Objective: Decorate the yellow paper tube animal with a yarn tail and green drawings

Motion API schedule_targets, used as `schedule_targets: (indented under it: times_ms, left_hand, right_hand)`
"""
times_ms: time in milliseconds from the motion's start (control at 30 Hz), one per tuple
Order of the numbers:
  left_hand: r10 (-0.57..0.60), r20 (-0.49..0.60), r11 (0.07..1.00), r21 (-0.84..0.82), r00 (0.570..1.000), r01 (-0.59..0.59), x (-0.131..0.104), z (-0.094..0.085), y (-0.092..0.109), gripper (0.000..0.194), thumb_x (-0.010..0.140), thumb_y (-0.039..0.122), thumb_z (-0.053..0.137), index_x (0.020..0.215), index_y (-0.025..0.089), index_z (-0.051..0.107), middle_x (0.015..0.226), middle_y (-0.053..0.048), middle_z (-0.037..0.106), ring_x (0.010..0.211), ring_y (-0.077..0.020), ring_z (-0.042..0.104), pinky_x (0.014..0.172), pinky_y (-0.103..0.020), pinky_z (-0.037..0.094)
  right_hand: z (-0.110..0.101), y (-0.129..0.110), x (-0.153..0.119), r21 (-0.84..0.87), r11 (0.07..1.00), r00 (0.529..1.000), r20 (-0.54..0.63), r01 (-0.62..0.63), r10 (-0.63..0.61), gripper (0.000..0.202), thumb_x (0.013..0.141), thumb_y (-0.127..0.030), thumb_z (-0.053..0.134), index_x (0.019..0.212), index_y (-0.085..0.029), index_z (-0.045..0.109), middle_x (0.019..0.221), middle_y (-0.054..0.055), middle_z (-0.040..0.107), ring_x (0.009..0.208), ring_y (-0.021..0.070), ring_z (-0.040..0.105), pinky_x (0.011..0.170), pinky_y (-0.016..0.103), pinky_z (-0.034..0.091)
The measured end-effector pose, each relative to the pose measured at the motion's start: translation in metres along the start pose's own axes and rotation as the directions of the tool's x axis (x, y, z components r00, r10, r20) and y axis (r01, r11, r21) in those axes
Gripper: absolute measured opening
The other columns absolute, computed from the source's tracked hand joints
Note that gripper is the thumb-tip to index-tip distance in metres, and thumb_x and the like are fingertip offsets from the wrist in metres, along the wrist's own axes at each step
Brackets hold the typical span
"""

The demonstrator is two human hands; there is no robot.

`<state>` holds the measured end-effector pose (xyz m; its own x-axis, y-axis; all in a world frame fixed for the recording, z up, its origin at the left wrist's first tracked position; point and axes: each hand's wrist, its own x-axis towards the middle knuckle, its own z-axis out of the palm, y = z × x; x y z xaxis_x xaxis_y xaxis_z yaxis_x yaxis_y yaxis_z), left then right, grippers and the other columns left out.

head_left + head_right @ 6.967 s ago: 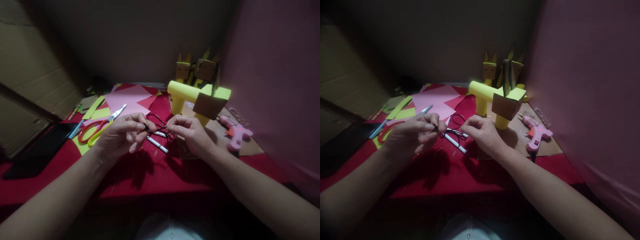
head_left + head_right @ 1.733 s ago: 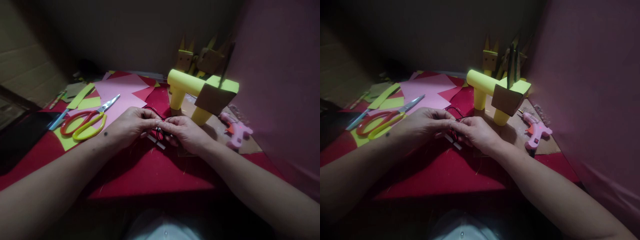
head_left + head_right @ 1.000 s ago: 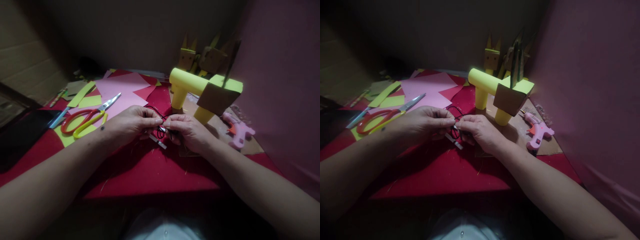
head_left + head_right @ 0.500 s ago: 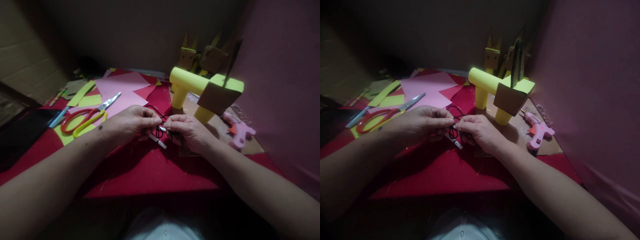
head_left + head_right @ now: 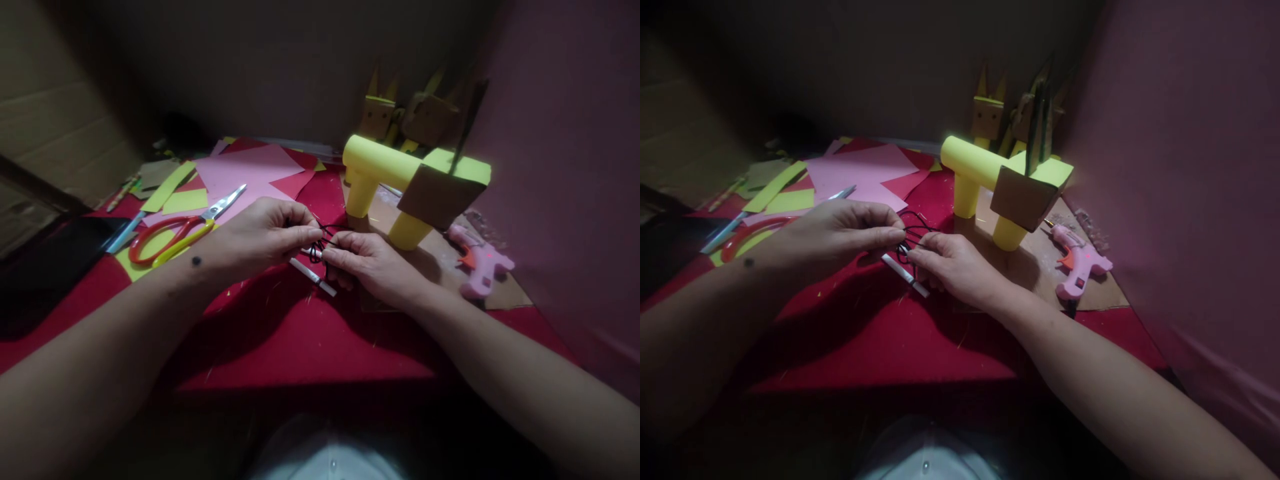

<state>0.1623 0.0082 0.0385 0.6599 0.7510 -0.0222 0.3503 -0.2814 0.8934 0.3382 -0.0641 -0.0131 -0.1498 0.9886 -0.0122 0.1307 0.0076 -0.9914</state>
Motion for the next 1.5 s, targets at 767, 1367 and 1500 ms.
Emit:
schedule_targets:
  times_ms: [767, 1367, 1500]
  left_hand:
    - [0.255, -0.120, 0.953, 0.200, 0.959, -0.228, -0.005, -0.013, 0.001, 0.013, 0.084, 0.026, 0.064, 0.074, 0.017, 0.066, 0.058, 0.004, 0.054, 0.054, -0.0108, 0.045, 0.050, -0.024, 0.035]
    - [0.188, 0.062, 0.970, 0.144, 0.980, -0.196, -0.004, -0.007, -0.002, 0.011, 0.082, 0.025, 0.066, 0.076, 0.018, 0.071, 0.056, 0.005, 0.055, 0.052, -0.0097, 0.046, 0.049, -0.021, 0.035]
    - [0.159, 0.073, 0.982, 0.096, 0.985, -0.165, -0.003, -0.011, -0.004, 0.010, 0.082, 0.026, 0.068, 0.085, 0.019, 0.075, 0.057, 0.004, 0.062, 0.052, -0.0108, 0.052, 0.052, -0.022, 0.040]
  right_hand:
    - [0.004, 0.010, 0.004, -0.315, 0.944, 0.990, -0.069, 0.094, -0.122, 0.017, 0.090, -0.018, 0.066, 0.076, -0.019, 0.076, 0.067, 0.001, 0.070, 0.062, 0.0145, 0.059, 0.062, 0.029, 0.047]
    - [-0.001, -0.010, -0.005, -0.035, 0.976, 0.938, -0.272, 0.215, -0.216, 0.019, 0.085, -0.033, 0.073, 0.072, -0.019, 0.069, 0.063, -0.004, 0.060, 0.060, 0.0111, 0.050, 0.061, 0.028, 0.040]
    - [-0.004, -0.013, -0.007, 0.094, 0.962, 0.929, -0.297, 0.257, -0.219, 0.018, 0.079, -0.028, 0.073, 0.064, -0.021, 0.067, 0.065, -0.003, 0.060, 0.065, 0.0136, 0.052, 0.066, 0.030, 0.042]
